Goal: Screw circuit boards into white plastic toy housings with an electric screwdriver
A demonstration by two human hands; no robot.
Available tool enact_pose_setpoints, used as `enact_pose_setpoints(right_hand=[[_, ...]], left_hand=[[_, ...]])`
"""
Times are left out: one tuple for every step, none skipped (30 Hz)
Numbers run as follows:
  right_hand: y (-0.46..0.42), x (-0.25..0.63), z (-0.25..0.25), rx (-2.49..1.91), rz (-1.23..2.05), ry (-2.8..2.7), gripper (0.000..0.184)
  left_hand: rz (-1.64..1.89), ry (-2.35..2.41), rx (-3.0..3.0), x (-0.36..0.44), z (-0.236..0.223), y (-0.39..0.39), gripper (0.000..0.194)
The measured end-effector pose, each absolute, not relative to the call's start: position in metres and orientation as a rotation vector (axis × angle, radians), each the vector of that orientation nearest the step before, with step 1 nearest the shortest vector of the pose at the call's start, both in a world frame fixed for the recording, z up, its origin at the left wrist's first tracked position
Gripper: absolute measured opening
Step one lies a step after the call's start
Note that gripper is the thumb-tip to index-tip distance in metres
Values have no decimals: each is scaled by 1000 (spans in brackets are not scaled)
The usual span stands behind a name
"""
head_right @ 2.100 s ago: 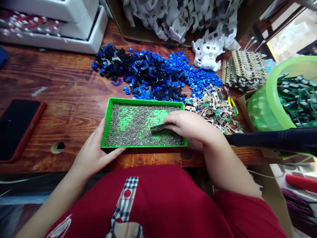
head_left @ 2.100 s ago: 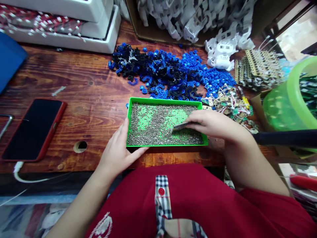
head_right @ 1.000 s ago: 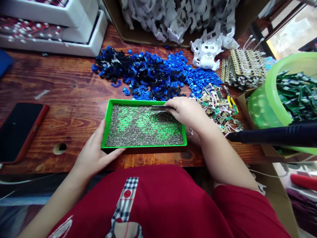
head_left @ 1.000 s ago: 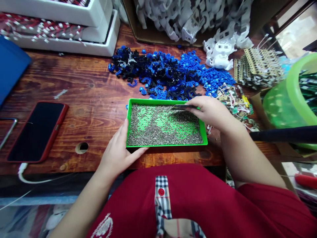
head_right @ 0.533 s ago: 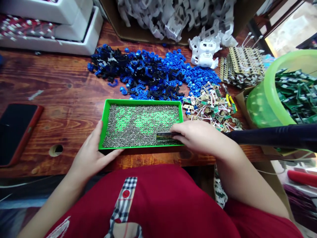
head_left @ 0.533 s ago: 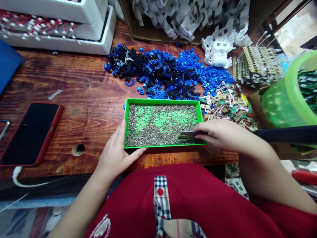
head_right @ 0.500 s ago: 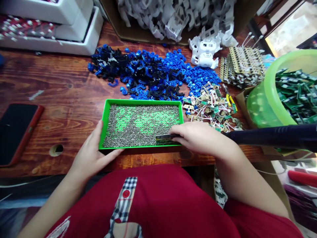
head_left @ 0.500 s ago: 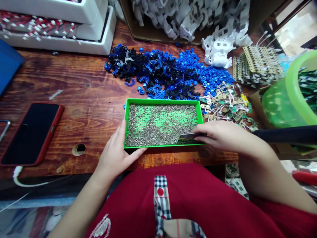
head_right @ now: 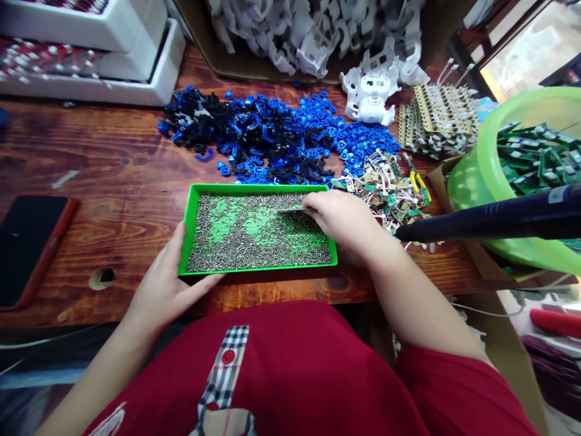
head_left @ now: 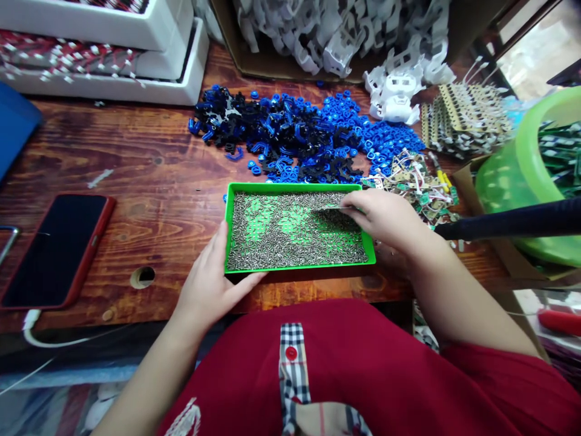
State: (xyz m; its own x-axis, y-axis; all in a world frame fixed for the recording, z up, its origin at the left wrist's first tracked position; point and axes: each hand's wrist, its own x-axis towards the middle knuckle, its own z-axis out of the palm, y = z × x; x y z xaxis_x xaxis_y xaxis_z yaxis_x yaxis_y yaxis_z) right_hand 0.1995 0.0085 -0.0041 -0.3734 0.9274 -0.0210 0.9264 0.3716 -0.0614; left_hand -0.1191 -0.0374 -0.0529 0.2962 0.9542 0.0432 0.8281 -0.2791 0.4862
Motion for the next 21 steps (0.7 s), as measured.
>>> enact_pose_setpoints(right_hand=[[2,202,-2,-1712,122,-2648,21],[-6,204,1,-1674,154,-2704,21],[-14,207,5,-1637,192,-2747,20],[-21,209,8,-1606,233,-2773,20],[-28,210,12,-1580,279,-2784,19],[-34,211,15,-1561,338,-2786,19],[-38,212,17,-1547,413,-2788,19],[-40,211,19,-1543,488,-2792,19],[-40,211,19,-1546,552,-2802,19],[-38,210,18,-1562,594,-2812,19],[-34,209,17,-1593,604,-2815,20],[-30,208,14,-1638,582,-2806,20],[-24,207,12,-1687,538,-2780,20],[-18,206,9,-1731,487,-2739,21],[-11,205,6,-1767,441,-2682,21],[-4,204,3,-1789,396,-2612,20],[2,202,-1,-1792,357,-2545,20],[7,201,-4,-1781,307,-2488,21],[12,200,-8,-1765,249,-2444,21],[16,199,-11,-1745,189,-2418,22],[18,199,-14,-1727,134,-2410,23]], left_hand=[[463,1601,2197,-119,-53,-37,100],[458,1601,2197,-119,-54,-37,100],[455,1603,2196,-120,-54,-37,100],[452,1603,2196,-120,-55,-37,100],[451,1604,2196,-120,-55,-37,101],[452,1603,2196,-120,-54,-38,101],[455,1601,2197,-120,-54,-38,101],[458,1599,2199,-120,-54,-38,101],[462,1598,2203,-120,-53,-38,101],[465,1598,2206,-120,-53,-38,100],[468,1598,2209,-120,-53,-38,100],[469,1599,2212,-120,-53,-38,100],[471,1600,2213,-120,-53,-38,100],[470,1600,2214,-120,-53,-38,100],[472,1600,2214,-119,-53,-38,99],[472,1600,2215,-119,-53,-38,99],[474,1602,2214,-119,-53,-38,99],[474,1606,2212,-119,-53,-38,99],[472,1610,2209,-119,-53,-37,99],[468,1614,2205,-119,-52,-37,100],[464,1617,2201,-119,-52,-37,100]])
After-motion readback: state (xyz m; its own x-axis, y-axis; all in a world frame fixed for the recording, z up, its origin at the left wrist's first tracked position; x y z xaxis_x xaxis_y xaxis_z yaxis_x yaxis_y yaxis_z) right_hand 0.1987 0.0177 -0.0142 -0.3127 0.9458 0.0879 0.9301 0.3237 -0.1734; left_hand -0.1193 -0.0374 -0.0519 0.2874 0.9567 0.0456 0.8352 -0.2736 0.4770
